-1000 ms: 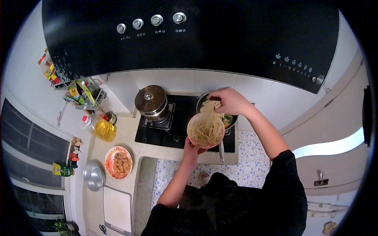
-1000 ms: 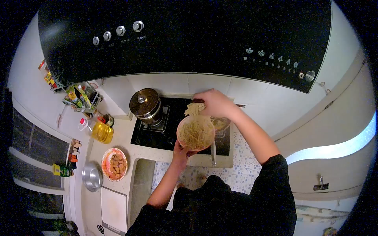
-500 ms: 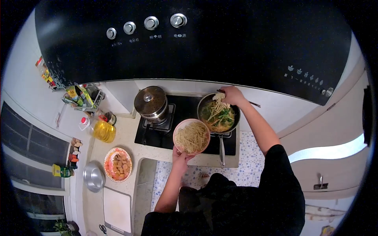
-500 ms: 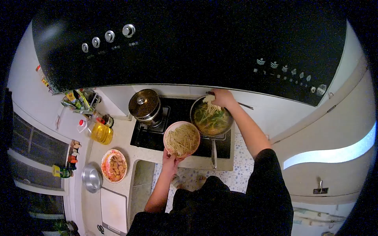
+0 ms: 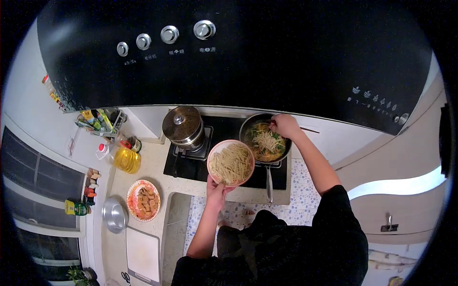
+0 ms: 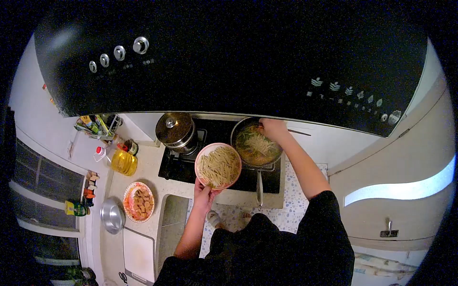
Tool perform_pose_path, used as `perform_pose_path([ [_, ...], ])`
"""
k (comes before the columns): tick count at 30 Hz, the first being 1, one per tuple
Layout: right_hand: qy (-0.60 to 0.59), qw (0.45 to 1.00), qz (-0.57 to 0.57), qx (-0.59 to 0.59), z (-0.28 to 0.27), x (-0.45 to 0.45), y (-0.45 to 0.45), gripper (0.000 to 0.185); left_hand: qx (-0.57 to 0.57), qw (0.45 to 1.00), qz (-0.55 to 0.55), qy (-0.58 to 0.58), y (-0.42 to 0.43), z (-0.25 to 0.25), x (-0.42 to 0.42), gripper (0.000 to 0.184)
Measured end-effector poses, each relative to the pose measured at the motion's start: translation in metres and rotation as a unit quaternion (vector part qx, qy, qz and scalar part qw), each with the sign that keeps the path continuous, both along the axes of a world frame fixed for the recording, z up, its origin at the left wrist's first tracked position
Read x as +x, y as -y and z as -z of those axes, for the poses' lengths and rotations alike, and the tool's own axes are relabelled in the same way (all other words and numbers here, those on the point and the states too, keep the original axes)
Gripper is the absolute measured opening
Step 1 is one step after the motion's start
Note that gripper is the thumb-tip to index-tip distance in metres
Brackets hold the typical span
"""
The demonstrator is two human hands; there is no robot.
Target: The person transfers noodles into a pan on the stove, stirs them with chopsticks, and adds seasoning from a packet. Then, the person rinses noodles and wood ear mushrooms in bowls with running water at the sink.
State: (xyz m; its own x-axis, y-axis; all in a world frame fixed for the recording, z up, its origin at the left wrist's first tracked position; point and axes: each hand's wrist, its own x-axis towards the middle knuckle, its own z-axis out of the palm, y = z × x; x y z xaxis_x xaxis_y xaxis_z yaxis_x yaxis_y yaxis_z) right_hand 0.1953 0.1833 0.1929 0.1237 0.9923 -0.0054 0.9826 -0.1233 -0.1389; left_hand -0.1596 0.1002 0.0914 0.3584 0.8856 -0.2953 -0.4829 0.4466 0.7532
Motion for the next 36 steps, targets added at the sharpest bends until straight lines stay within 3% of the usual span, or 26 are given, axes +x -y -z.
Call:
perform_pose_path([
  [2, -0.016, 0.997, -0.049, 0.054, -0.016, -0.007, 0.013, 0.028, 0.003, 1.0, 0.001, 0.002, -0.002, -0.004, 0.007, 0.047],
  [6, 0.025, 0.998, -0.045, 0.035, -0.014, -0.015, 0.021, 0.019, 0.01, 1.0, 0.002, 0.008, -0.001, -0.007, 0.021, 0.043],
  [11, 0.085, 0.993, -0.064, -0.052, 0.039, 0.01, 0.01, 0.035, 0.009, 1.0, 0.017, -0.001, 0.0, 0.002, 0.027, 0.044],
  [15, 0.077, 0.994, -0.033, -0.07, 0.024, 0.004, 0.017, 0.049, 0.011, 1.0, 0.011, 0.002, 0.002, 0.002, 0.031, 0.046],
  [18, 0.046, 0.994, 0.027, -0.096, 0.014, 0.002, 0.01, 0.039, 0.007, 1.0, 0.004, 0.004, 0.003, -0.001, 0.035, 0.047],
  [24, 0.094, 0.983, 0.023, -0.154, 0.04, 0.016, -0.006, 0.027, 0.013, 1.0, 0.001, -0.001, 0.005, -0.001, 0.037, 0.046],
  [30, 0.076, 0.991, 0.03, -0.108, 0.049, 0.01, -0.006, 0.028, 0.017, 1.0, -0.002, 0.003, 0.008, -0.001, 0.037, 0.049],
  [36, 0.079, 0.983, 0.061, -0.153, 0.084, 0.022, -0.018, 0.033, 0.012, 1.0, -0.018, 0.004, 0.013, -0.01, 0.037, 0.05],
])
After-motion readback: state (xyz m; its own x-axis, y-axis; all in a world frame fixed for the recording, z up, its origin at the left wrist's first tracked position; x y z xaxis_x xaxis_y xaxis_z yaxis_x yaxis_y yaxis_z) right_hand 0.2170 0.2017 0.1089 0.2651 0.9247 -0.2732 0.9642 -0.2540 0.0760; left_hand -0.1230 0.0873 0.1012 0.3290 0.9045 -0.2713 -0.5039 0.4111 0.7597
